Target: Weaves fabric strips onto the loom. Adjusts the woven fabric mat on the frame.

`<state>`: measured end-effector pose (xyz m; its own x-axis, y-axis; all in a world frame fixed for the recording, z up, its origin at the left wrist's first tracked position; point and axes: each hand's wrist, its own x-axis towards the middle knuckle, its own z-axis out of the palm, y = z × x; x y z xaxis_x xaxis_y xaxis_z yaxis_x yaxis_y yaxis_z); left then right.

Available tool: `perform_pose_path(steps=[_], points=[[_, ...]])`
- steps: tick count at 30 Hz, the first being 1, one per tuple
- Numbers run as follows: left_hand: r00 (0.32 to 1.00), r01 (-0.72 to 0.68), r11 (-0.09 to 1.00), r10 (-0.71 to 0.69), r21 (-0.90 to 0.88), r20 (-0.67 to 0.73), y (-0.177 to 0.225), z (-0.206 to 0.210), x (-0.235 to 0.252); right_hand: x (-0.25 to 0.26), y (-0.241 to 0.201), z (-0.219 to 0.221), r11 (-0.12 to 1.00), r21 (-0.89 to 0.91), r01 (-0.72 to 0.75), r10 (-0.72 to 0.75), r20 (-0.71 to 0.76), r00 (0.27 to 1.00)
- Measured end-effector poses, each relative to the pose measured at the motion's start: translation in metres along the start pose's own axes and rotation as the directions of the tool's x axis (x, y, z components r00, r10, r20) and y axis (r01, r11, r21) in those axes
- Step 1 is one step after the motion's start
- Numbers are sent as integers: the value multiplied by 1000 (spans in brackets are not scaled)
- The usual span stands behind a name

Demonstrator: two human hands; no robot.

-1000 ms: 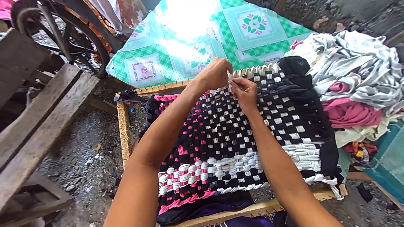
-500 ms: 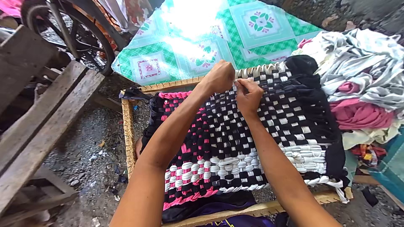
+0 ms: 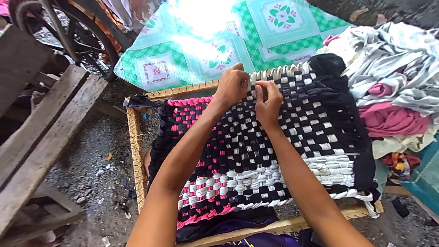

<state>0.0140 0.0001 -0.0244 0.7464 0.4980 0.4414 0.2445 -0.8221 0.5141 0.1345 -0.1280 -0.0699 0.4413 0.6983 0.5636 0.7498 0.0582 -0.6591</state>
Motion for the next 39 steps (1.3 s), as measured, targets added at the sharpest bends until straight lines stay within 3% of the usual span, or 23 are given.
perform_pose_path(steps=[3,7,13,18,23,28,32,39], points=[[999,-15,998,12,-54,-46,5,3,-5,2,4,-1,997,69,-16,11,74,997],[998,-26,993,19,-117,-59,-1,4,-12,1,6,0,990,142,-7,1,45,999],[982,-185,946,191,-266,-5,-16,-1,-8,4,10,-1,920,380,-93,68,79,995],[978,-126,914,179,-387,103,-24,-14,-2,7,14,-3,894,426,-140,79,158,984],[978,-65,914,137,-400,155,-25,-22,-5,11,17,-6,869,457,-189,111,191,975],[999,-34,958,40,-284,18,-19,-8,-17,14,11,-3,908,343,-241,180,200,963],[955,291,954,-294,70,34,7,-1,-31,18,7,1,907,273,-321,278,185,943],[993,105,994,-105,5,55,15,8,-23,16,10,4,924,295,-245,201,170,965]])
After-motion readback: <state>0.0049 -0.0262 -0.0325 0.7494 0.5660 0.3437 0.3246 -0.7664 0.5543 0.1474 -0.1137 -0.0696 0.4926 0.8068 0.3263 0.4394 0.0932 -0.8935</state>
